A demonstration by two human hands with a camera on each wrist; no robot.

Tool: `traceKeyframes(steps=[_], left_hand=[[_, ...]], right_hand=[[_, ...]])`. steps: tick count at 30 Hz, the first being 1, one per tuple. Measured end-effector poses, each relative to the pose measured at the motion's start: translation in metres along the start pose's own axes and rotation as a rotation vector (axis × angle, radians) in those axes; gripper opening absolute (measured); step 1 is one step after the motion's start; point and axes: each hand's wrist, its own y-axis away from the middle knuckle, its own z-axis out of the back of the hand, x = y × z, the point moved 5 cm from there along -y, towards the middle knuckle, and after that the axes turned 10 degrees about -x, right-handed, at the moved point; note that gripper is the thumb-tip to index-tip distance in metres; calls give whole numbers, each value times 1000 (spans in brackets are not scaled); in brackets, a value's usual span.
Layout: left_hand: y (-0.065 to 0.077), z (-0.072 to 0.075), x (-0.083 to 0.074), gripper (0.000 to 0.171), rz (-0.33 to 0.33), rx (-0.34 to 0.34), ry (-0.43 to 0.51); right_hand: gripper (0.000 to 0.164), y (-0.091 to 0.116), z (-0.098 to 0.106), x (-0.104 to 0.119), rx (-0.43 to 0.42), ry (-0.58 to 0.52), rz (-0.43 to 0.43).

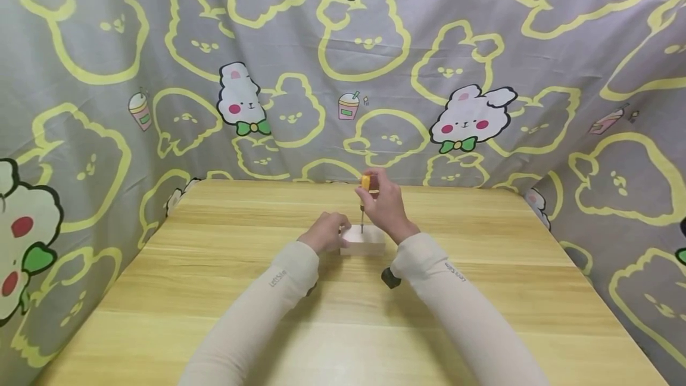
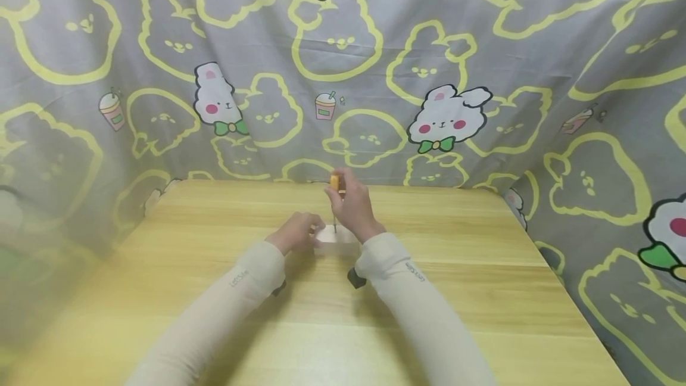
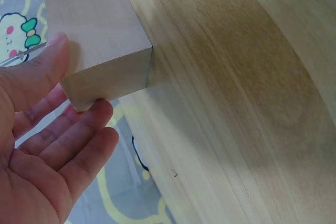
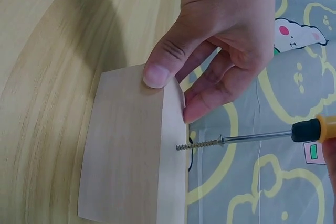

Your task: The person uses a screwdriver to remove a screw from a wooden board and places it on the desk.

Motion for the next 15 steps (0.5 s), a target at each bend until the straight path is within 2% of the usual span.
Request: traceKeyframes(steps=[15], left_hand=[[3,2,-3,42,-10,0,8]], right_hand=[[29,1,1,0,-13,-18,34]])
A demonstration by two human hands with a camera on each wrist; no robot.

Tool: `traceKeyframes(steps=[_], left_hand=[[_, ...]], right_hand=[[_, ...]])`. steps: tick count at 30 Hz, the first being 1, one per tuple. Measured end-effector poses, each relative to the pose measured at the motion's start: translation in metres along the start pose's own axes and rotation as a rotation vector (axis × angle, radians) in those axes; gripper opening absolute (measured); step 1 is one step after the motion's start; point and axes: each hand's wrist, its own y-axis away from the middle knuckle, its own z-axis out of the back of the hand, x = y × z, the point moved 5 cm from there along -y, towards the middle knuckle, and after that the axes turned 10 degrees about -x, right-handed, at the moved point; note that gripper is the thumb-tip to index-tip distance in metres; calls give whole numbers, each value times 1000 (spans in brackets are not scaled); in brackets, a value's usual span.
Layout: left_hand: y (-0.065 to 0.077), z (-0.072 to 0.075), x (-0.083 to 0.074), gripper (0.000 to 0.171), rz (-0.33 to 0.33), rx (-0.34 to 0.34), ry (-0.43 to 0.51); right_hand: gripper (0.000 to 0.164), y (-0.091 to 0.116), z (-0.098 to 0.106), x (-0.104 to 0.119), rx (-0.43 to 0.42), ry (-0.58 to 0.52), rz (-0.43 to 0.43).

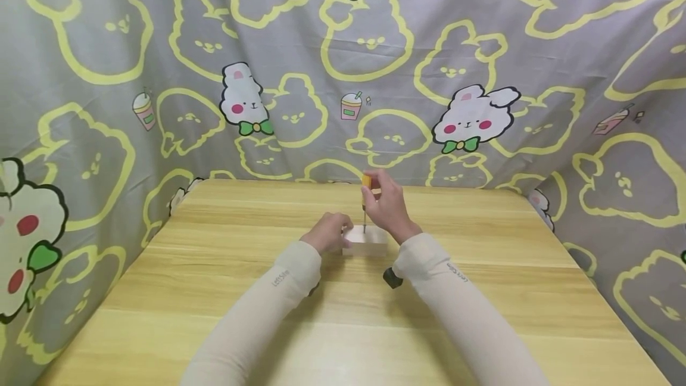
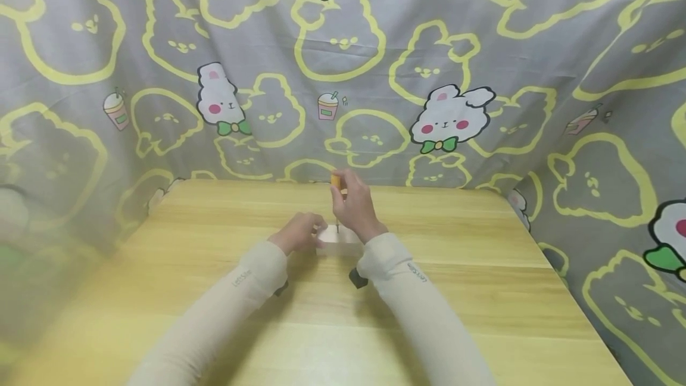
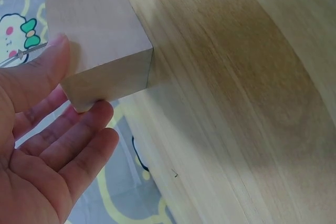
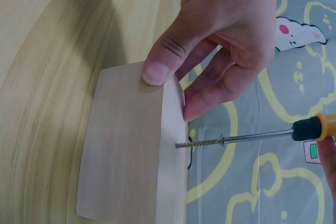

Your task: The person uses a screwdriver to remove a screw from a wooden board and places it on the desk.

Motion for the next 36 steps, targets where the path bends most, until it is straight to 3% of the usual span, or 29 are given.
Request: traceKeyframes(steps=[8,19,36], left_hand=[[-1,1,-1,43,-15,-6,-3],[-2,0,-2,43,-6,-2,-24],[0,0,-1,43,1,13,-25]], right_hand=[[40,0,2,-6,-20,21,-14],[38,1,0,-7,39,14,-46],[40,3,0,-7,24,20,-34]])
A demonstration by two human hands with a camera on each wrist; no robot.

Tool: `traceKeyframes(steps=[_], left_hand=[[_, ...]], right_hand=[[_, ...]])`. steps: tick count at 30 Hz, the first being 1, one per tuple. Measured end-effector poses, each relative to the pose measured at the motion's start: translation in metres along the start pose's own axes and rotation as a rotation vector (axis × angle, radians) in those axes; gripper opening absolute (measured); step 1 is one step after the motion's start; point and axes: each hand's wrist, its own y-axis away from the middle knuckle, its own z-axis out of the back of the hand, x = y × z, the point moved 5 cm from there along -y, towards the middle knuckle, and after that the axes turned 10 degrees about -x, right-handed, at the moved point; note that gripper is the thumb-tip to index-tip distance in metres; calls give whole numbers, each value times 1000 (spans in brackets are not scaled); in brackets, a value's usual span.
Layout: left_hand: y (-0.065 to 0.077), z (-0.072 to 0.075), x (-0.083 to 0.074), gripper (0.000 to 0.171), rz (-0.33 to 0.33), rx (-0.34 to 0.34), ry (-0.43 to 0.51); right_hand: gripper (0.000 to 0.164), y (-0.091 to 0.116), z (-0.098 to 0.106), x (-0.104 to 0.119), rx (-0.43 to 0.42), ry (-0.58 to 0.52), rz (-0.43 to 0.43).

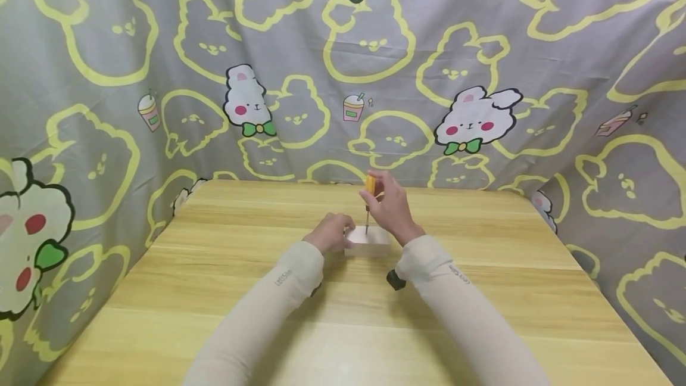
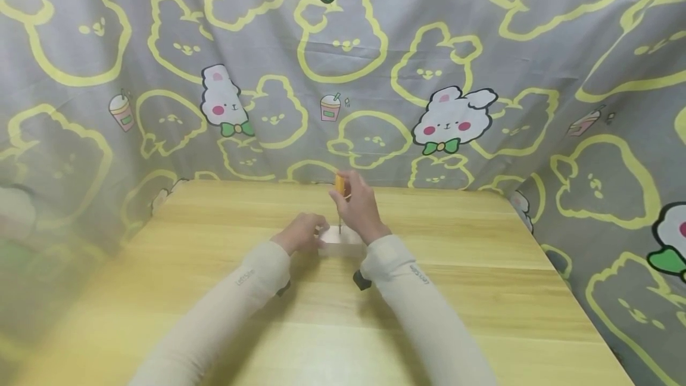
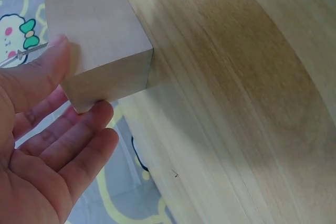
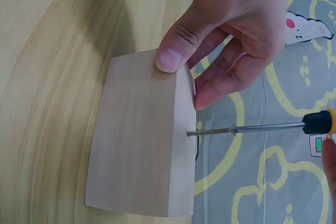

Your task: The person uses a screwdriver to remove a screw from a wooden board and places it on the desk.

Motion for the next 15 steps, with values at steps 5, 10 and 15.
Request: traceKeyframes(steps=[5,10,15], left_hand=[[-1,-1,1,44,0,-7,-7],[-2,-3,2,44,-4,-1,-19],[-2,-3,2,44,2,-4,-11]], right_hand=[[41,1,2,-2,12,-21,-18],[39,2,3,-4,12,-41,-32],[40,1,6,-3,-17,-18,11]])
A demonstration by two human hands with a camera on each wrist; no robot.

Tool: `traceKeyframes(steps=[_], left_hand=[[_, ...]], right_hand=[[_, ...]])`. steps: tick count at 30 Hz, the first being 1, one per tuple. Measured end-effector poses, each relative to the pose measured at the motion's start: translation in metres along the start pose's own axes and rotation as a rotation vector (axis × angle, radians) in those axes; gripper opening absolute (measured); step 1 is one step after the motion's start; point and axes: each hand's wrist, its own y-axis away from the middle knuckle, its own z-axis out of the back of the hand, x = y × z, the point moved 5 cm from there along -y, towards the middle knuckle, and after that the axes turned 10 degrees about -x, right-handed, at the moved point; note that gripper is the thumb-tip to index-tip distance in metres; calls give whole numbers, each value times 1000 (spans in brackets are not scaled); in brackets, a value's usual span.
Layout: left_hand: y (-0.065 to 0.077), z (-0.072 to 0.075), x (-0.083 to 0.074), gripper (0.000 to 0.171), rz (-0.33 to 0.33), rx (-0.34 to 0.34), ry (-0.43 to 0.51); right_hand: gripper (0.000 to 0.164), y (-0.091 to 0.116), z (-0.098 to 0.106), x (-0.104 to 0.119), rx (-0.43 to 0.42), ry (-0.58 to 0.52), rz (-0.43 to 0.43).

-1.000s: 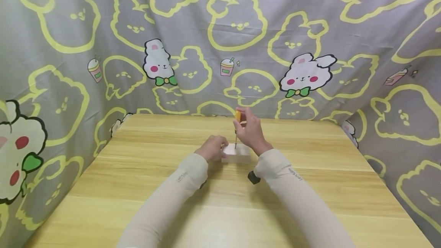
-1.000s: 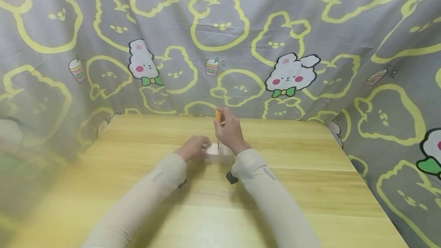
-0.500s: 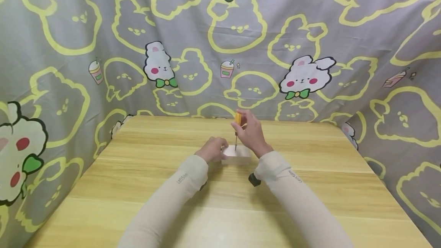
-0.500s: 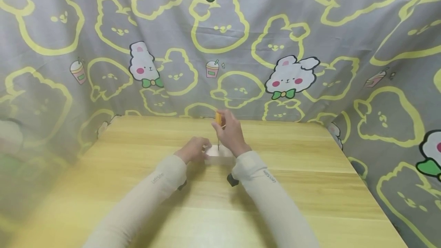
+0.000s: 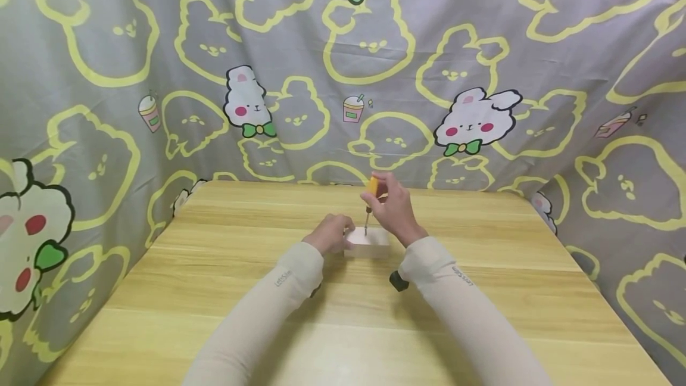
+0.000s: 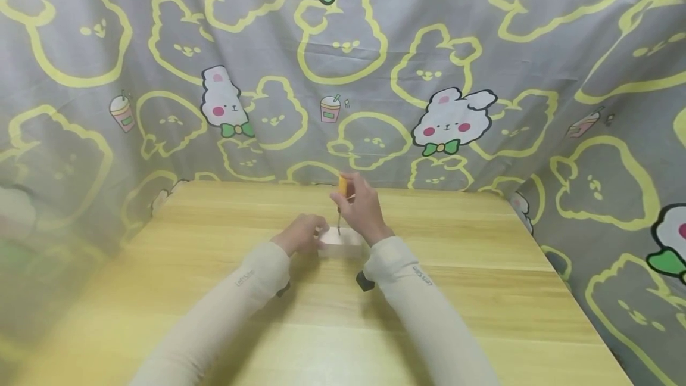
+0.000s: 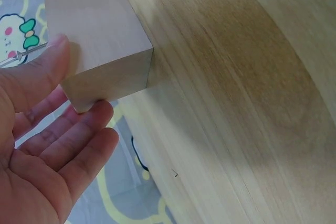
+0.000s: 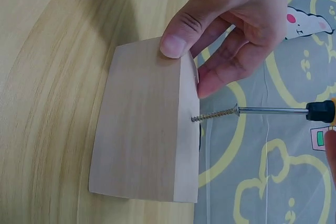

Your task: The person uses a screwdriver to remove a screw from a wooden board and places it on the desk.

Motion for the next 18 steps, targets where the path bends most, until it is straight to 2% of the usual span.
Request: traceKeyframes(steps=[3,13,18], left_hand=[[0,1,-1,45,-3,-6,5],[1,1,-1,45,5,5,1],[1,1,-2,44,3,2,0]], right_hand=[[40,0,1,0,-17,10,10],[39,0,-2,2,28,-2,41],[42,0,1,4,15,12,51]])
